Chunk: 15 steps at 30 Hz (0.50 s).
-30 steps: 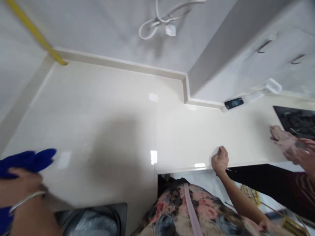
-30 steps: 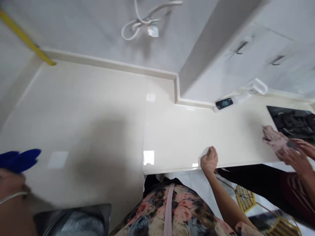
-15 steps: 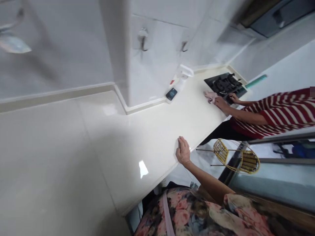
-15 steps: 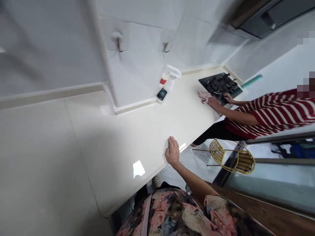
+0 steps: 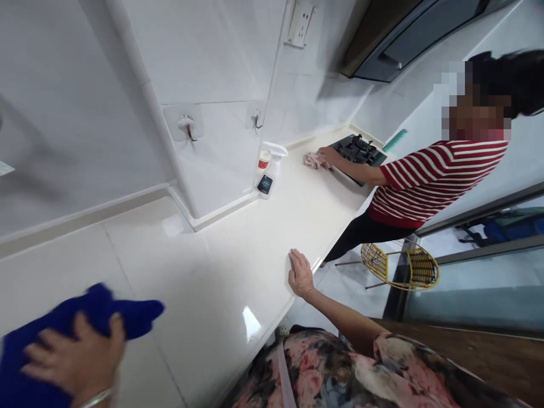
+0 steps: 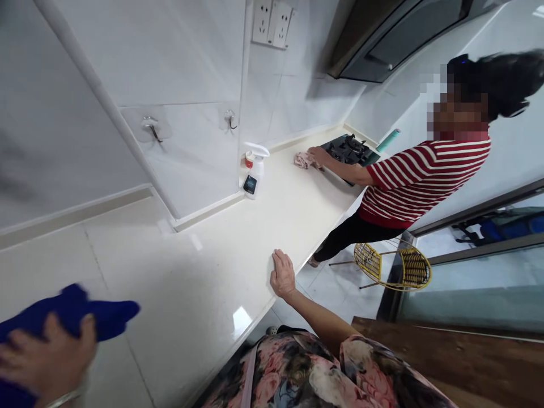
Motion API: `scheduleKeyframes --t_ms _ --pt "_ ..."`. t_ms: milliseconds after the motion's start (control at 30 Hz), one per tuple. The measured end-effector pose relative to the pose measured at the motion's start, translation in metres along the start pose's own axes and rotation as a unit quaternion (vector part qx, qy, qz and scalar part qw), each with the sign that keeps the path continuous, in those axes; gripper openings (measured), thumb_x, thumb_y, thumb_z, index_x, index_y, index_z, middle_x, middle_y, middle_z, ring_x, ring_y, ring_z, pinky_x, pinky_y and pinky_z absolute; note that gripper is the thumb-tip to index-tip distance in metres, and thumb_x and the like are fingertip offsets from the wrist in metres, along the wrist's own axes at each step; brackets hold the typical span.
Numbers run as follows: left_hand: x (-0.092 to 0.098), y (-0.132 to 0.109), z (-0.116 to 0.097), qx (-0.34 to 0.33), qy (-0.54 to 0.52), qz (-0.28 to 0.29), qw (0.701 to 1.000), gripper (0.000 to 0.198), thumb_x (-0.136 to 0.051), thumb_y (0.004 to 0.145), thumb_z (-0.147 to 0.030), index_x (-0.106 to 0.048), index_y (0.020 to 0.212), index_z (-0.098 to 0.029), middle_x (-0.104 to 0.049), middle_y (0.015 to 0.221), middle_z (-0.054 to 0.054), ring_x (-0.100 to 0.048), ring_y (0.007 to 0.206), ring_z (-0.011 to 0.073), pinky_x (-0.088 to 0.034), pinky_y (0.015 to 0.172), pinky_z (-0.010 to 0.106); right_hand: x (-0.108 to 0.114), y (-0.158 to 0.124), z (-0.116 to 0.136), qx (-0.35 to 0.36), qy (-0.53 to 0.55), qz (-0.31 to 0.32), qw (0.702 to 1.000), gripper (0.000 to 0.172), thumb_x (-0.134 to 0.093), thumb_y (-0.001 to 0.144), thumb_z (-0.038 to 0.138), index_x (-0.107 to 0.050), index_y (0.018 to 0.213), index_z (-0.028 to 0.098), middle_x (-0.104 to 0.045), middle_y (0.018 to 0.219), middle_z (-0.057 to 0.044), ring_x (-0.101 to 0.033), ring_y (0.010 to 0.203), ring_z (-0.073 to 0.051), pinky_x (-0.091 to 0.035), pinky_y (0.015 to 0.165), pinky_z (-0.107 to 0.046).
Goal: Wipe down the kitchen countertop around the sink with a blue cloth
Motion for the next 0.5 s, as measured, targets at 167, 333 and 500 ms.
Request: scheduleKeyframes --t_ms 167,333,500 --pt "-0.045 -0.062 -0.092 -0.253 -0.131 0.033 0.958 0.071 -0.052 0.09 -0.05 -0.056 0.152 -0.014 -0.025 0.175 0.022 -0.015 0.163 0.0471 -0.016 0.128 0.076 0.003 -0.002 -0.003 -0.012 0.008 0.0 1.0 0.071 -0.048 0.08 0.01 -0.05 0.151 0.015 -0.054 0.157 -0.018 -0.045 0.151 -0.032 -0.035 0.127 -0.062" --pt "-0.055 -0.153 -0.167 -0.394 -0.193 0.178 0.881 0.074 -0.073 0.081 -0.035 -0.059 0.152 -0.021 -0.034 0.173 0.018 -0.022 0.163 0.0449 -0.02 0.131 0.07 0.004 -0.004 -0.006 -0.028 0.012 0.01 0.999 0.066 -0.046 0.083 0.014 -0.05 0.149 0.014 -0.053 0.156 -0.018 -0.044 0.151 -0.032 -0.034 0.127 -0.061" --pt "-0.044 -0.199 -0.169 -0.47 -0.233 0.222 0.822 0.064 -0.064 0.093 -0.037 -0.055 0.155 -0.025 -0.035 0.173 0.015 -0.025 0.163 0.0374 -0.025 0.132 0.067 0.004 -0.006 0.0 -0.027 0.006 0.013 1.0 0.067 -0.047 0.083 0.015 -0.049 0.15 0.014 -0.054 0.155 -0.019 -0.043 0.151 -0.031 -0.033 0.127 -0.059"
Point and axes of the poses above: each hand's wrist, its own y-axis towards the middle knuckle, its own x-axis out of the back of the hand, z = x × y, the point moved 5 cm from there along y, towards the middle knuckle
